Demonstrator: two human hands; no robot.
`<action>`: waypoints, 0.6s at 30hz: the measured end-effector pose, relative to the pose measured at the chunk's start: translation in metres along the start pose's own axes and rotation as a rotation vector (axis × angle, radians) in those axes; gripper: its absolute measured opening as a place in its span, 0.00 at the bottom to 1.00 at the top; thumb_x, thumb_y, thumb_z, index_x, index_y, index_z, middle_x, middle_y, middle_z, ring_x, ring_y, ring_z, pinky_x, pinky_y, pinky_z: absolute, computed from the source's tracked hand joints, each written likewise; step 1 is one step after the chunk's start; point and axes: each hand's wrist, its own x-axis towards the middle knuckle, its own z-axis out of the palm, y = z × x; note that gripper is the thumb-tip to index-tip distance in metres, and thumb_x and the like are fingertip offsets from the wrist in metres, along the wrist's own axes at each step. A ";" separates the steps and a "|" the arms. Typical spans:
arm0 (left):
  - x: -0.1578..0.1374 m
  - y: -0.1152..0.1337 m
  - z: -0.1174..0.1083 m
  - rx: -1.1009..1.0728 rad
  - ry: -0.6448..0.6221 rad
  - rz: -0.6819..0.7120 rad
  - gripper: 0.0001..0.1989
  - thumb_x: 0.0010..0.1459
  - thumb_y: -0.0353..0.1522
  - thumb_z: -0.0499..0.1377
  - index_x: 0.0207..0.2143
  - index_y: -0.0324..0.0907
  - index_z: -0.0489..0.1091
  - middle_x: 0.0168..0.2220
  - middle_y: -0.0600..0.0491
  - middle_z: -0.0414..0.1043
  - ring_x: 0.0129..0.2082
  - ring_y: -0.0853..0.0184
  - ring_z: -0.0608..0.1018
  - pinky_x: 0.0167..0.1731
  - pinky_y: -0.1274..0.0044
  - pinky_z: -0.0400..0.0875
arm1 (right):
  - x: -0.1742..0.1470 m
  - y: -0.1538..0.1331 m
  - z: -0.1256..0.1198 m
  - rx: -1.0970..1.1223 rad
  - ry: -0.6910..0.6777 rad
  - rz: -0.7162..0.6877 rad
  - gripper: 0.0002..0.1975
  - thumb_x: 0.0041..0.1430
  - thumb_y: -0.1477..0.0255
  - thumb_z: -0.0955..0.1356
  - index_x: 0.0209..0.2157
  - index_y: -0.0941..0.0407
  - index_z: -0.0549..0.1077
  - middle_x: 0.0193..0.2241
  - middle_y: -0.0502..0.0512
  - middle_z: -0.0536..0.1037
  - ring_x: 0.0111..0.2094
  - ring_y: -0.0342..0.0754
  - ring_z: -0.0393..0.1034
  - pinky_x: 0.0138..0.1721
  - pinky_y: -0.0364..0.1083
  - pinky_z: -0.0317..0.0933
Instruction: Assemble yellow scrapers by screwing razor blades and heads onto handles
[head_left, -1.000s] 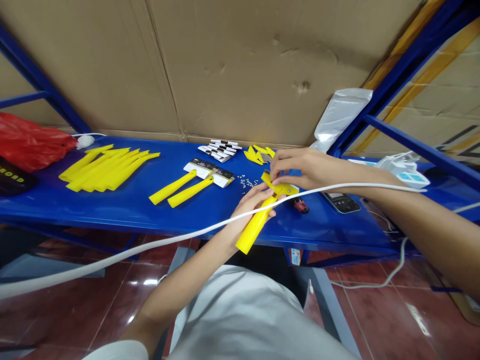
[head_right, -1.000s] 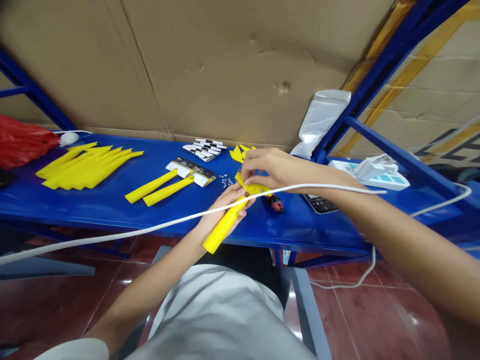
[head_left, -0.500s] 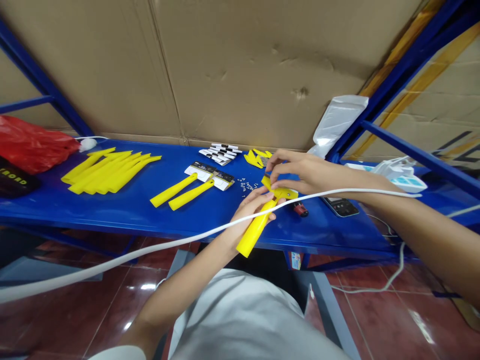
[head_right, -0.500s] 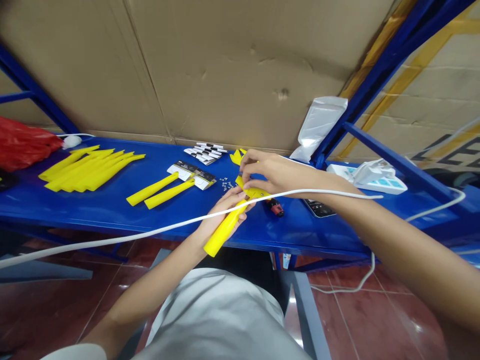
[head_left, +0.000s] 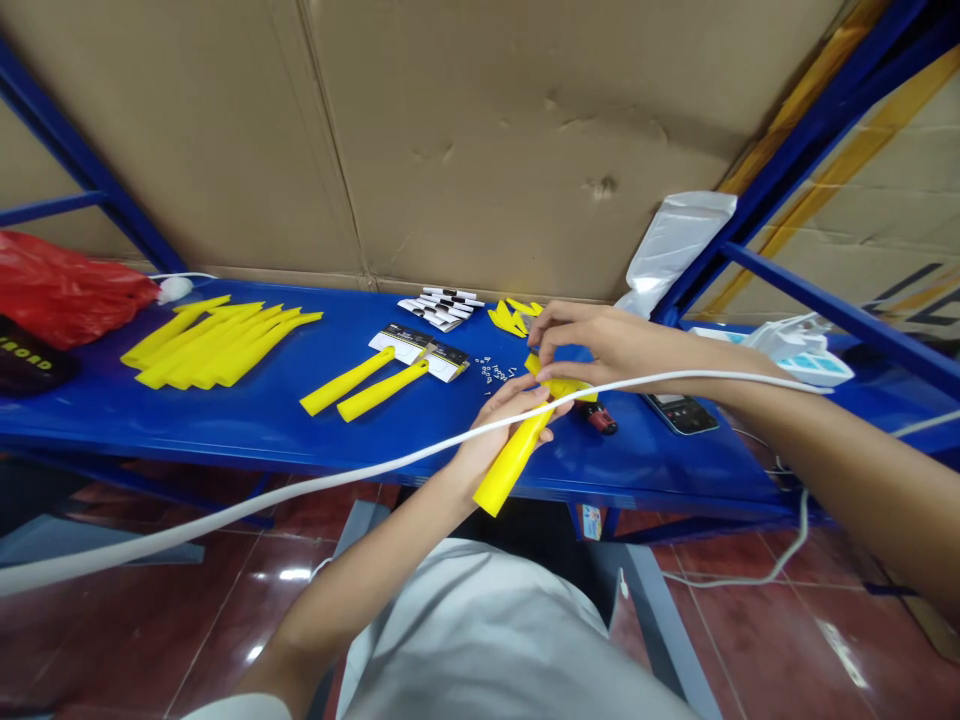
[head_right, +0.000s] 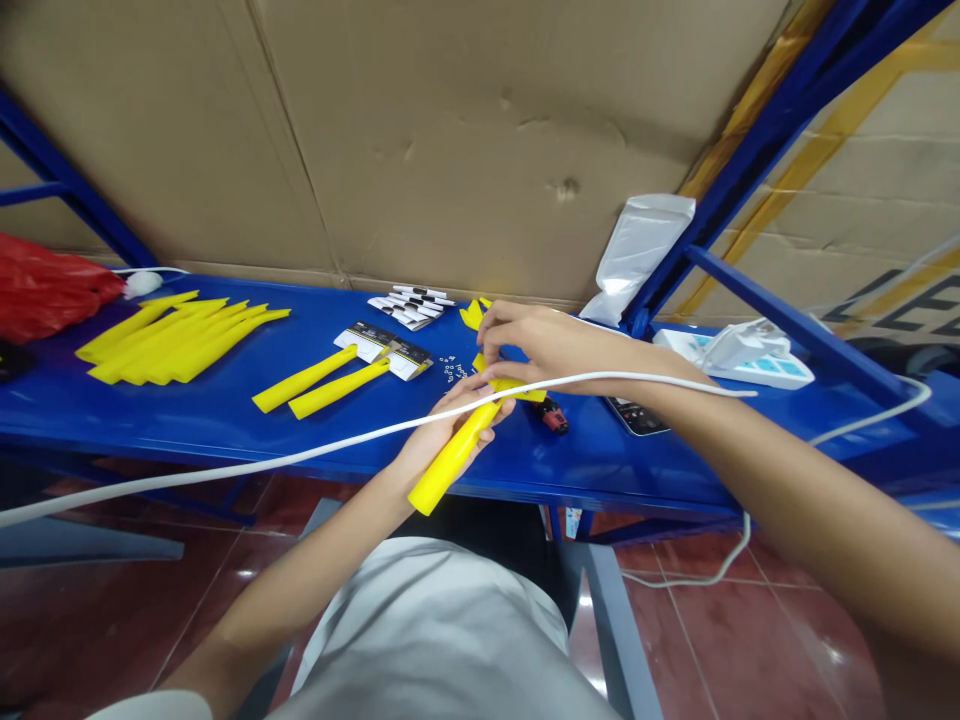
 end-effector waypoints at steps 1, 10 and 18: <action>0.001 0.000 0.000 0.000 0.003 0.002 0.17 0.62 0.26 0.72 0.53 0.39 0.78 0.49 0.42 0.84 0.46 0.58 0.89 0.26 0.85 0.75 | 0.000 0.000 0.001 -0.006 0.009 0.005 0.16 0.74 0.56 0.69 0.43 0.52 0.84 0.51 0.59 0.79 0.51 0.55 0.76 0.57 0.56 0.69; -0.002 0.002 0.001 0.005 -0.048 -0.006 0.18 0.63 0.27 0.71 0.54 0.40 0.77 0.49 0.41 0.84 0.45 0.60 0.89 0.26 0.86 0.76 | 0.001 -0.002 0.002 0.173 0.087 0.170 0.21 0.63 0.49 0.75 0.38 0.53 0.79 0.42 0.57 0.84 0.45 0.54 0.78 0.49 0.53 0.69; -0.004 0.002 0.003 -0.014 -0.045 -0.001 0.19 0.62 0.26 0.71 0.55 0.40 0.76 0.48 0.43 0.84 0.44 0.60 0.89 0.25 0.86 0.76 | -0.005 -0.001 0.013 0.370 0.118 0.307 0.25 0.57 0.47 0.78 0.36 0.55 0.77 0.36 0.54 0.84 0.38 0.51 0.79 0.44 0.52 0.71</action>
